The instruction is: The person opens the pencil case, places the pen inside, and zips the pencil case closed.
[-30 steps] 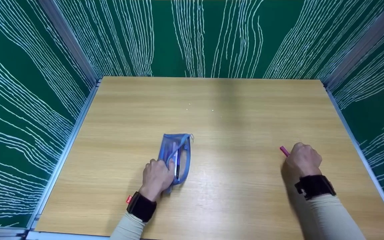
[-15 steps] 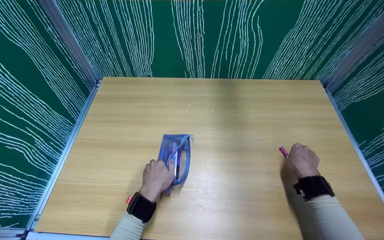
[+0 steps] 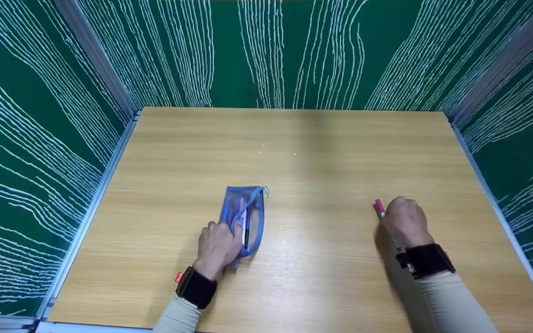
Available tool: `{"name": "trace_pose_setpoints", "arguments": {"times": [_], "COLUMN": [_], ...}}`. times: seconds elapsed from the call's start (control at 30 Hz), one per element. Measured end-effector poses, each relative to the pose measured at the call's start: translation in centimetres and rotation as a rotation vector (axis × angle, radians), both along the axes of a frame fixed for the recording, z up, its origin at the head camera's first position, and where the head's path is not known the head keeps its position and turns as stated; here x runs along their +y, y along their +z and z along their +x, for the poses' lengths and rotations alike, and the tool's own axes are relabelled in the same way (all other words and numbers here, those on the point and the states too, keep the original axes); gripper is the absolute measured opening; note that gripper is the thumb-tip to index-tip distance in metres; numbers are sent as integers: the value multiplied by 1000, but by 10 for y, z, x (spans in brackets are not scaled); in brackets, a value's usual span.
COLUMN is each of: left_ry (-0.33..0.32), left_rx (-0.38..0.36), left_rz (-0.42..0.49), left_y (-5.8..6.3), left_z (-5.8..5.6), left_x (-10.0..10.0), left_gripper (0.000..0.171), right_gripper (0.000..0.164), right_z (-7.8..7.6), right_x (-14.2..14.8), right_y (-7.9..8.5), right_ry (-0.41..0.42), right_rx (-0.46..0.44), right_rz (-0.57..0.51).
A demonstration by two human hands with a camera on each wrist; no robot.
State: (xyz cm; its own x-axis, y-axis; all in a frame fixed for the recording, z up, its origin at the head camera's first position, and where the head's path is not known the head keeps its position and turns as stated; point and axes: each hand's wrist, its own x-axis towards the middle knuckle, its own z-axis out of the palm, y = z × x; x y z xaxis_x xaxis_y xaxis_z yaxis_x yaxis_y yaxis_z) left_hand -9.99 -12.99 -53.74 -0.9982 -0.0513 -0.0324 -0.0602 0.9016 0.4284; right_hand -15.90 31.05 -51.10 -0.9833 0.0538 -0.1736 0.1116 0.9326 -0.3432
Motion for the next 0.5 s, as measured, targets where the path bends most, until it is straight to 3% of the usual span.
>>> {"name": "trace_pose_setpoints", "arguments": {"times": [0.13, 0.33, 0.5], "left_ry": [3, 6, -1], "left_rx": [-16, -25, 17], "left_rz": [0, 9, -11], "left_y": [0, 1, 0], "left_z": [0, 0, 0], "left_x": [0, 0, 1], "left_gripper": [58, 57, 60], "right_gripper": [53, 28, 27], "right_z": [1, -2, -5], "right_x": [-10, -23, -34], "right_y": [3, 5, 4], "right_ry": [-8, -30, -23], "right_rx": [-22, -73, -75], "right_rz": [-77, -161, -185]}}
